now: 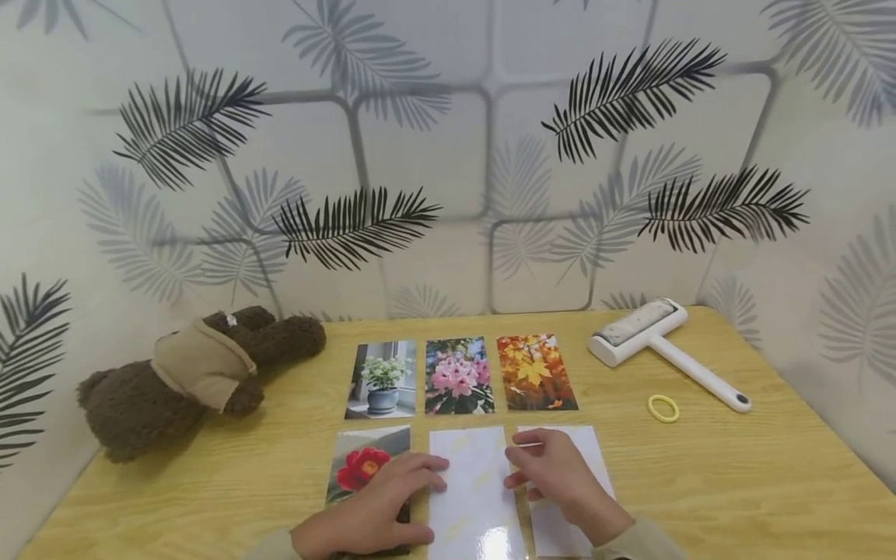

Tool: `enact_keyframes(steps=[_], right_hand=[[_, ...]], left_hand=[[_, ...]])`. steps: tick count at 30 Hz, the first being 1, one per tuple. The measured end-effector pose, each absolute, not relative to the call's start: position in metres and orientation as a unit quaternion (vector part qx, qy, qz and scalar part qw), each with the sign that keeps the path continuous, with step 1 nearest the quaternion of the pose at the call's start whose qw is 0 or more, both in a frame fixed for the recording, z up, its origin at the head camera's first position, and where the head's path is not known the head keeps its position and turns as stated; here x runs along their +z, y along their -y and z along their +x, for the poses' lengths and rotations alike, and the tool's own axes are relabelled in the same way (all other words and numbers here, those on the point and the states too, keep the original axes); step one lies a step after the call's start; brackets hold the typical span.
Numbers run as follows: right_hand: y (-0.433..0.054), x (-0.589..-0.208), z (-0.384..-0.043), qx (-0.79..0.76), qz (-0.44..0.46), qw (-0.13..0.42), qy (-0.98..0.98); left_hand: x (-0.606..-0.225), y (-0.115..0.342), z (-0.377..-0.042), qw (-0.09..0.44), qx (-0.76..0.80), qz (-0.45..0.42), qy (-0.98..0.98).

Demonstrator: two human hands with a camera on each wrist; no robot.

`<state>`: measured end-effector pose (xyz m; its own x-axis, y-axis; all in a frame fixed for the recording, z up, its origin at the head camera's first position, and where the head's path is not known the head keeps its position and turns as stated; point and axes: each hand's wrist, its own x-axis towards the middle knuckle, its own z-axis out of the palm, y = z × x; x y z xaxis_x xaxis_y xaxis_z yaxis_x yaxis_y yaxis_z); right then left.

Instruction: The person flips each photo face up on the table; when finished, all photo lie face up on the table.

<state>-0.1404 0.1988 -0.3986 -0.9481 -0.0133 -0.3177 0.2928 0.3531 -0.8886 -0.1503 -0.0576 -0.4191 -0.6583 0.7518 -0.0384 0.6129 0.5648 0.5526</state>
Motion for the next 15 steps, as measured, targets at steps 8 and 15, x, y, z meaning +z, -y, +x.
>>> enact_keyframes(steps=[8,15], right_hand=[[-0.211,-0.405,-0.147,-0.622,-0.002,0.177,-0.762],[-0.211,-0.406,-0.149,-0.608,-0.098,0.202,-0.761]], left_hand=[[-0.419,0.059,-0.15,0.139,0.265,0.384,-0.874],[-0.42,0.058,-0.152,0.141,0.291,0.369,-0.871]])
